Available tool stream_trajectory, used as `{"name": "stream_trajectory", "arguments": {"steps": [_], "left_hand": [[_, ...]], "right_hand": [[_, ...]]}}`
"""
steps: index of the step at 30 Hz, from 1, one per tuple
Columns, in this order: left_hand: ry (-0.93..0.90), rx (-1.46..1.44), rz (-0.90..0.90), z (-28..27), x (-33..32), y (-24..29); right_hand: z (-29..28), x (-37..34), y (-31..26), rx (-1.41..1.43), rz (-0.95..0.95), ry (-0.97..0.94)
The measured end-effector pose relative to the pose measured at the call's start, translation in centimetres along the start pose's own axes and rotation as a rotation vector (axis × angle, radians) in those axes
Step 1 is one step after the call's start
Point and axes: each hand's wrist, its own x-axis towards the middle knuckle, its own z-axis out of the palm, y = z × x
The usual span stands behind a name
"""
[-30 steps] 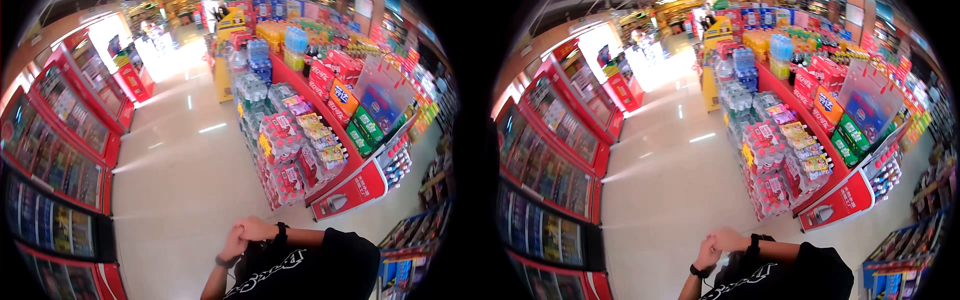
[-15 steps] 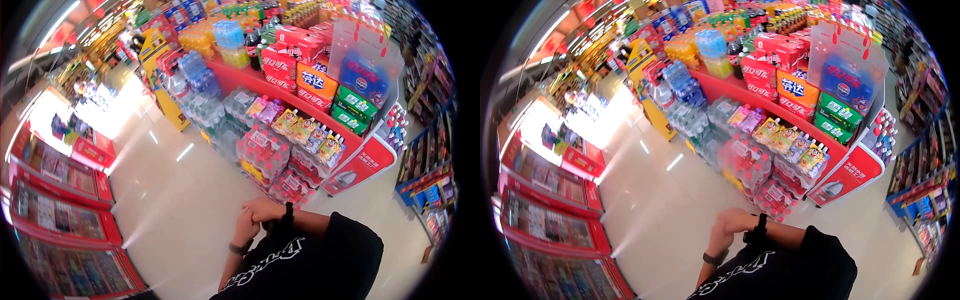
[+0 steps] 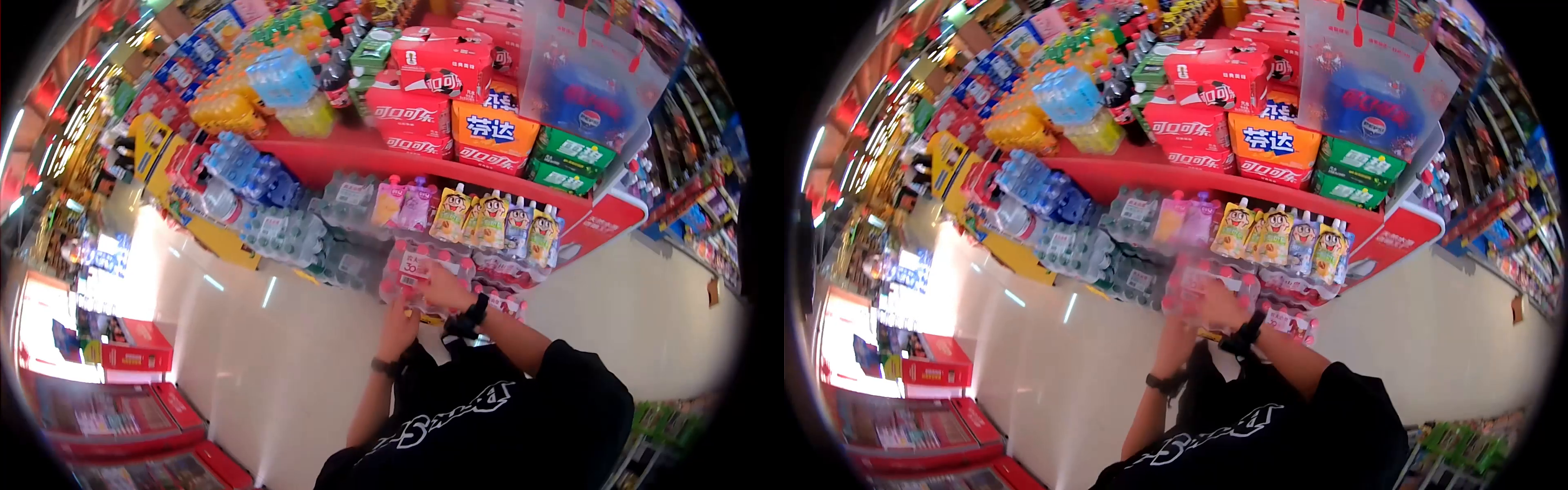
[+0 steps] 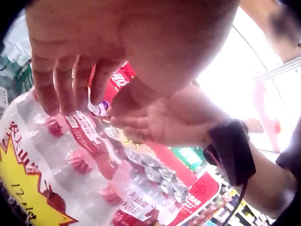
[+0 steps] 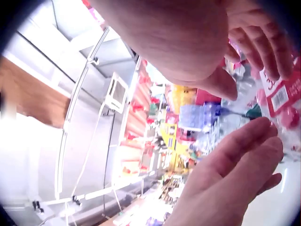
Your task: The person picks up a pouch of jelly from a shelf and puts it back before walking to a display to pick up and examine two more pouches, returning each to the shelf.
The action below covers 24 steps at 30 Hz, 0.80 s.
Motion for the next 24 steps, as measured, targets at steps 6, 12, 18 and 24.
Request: {"name": "stream_trajectory", "arguments": {"steps": [6,12,18,24], "left_hand": [[-0.121,0.020,0.195,-1.3,11.2,-4.2],[-0.246,-0.002,0.269,-0.3,19.6,-7.5],[-0.238,-0.154,0.234,-1.2,21.0,-6.3],[-0.190,-0.228,0.171,-1.4,21.2,-6.1]], "right_hand": [[0.5,8.3,2.8,-0.191,0.182,0.316],[2.0,13.5,4.3,-0.250,0.322,0.544],[3.4,15.0,9.8,-0.286,0.523,0.669],[3.9,13.9,12.6,0.022,0.471,0.686]]}}
